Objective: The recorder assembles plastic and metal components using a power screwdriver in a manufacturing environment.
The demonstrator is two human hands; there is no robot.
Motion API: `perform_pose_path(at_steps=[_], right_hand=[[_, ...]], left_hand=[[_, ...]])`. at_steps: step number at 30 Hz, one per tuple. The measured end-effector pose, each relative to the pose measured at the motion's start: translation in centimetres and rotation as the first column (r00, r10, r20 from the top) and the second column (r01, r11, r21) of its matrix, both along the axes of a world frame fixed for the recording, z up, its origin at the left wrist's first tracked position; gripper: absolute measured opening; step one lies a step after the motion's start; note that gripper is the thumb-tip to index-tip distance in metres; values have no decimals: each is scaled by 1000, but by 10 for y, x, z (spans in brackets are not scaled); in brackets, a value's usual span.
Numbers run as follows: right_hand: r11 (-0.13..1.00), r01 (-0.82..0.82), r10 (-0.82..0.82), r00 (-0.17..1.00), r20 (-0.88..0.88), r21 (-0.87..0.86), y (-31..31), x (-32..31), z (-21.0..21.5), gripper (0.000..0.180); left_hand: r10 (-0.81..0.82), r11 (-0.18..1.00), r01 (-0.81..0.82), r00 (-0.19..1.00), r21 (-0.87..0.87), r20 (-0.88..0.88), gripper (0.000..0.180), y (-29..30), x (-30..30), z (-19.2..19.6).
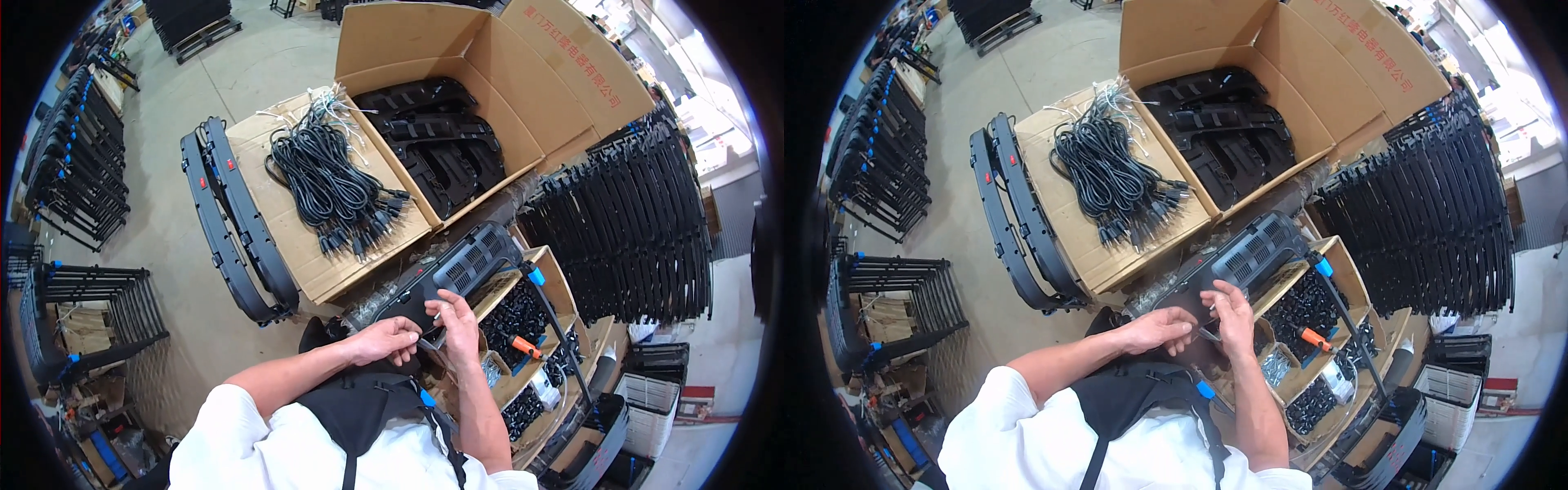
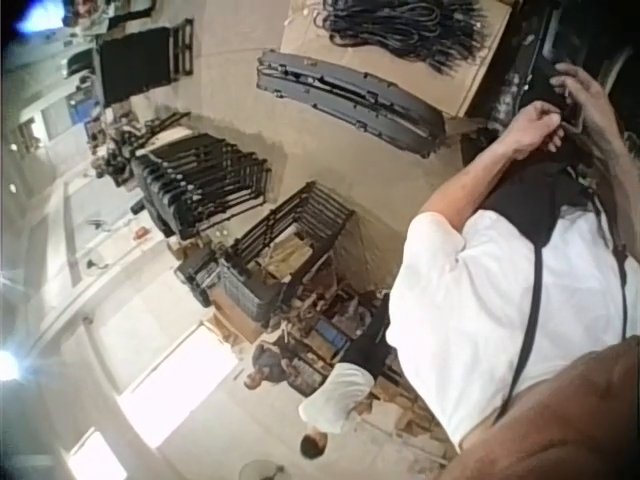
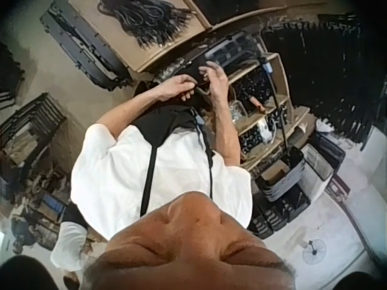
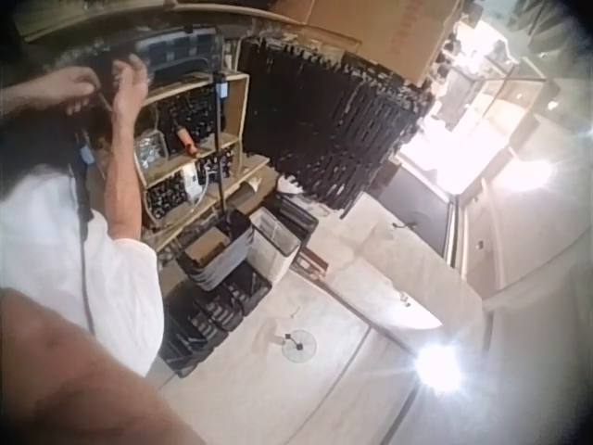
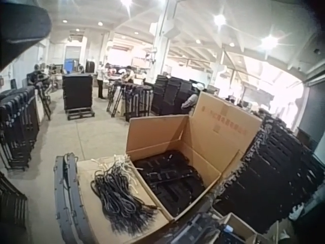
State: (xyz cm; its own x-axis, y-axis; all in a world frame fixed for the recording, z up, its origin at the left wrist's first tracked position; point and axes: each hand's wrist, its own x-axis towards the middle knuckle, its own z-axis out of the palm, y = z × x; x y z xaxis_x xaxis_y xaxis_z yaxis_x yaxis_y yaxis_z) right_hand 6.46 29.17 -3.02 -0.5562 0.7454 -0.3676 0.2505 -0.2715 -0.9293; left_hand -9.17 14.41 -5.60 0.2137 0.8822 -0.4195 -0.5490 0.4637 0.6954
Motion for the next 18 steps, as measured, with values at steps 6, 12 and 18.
perform_pose_path(at_steps=[6, 12, 18], right_hand=[[998, 45, -50, 991, -127, -38, -4, 7, 2, 33], [1000, 18, -21, 991, -130, -24, -8, 14, -2, 29], [937, -174, 97, 962, 254, 303, -9, 19, 12, 22]], left_hand=[[134, 991, -133, 986, -23, 98, 32, 25, 11, -10], [72, 997, -71, 995, -18, 66, 39, 34, 14, -9], [81, 992, -71, 992, -100, 95, 44, 40, 23, -12]])
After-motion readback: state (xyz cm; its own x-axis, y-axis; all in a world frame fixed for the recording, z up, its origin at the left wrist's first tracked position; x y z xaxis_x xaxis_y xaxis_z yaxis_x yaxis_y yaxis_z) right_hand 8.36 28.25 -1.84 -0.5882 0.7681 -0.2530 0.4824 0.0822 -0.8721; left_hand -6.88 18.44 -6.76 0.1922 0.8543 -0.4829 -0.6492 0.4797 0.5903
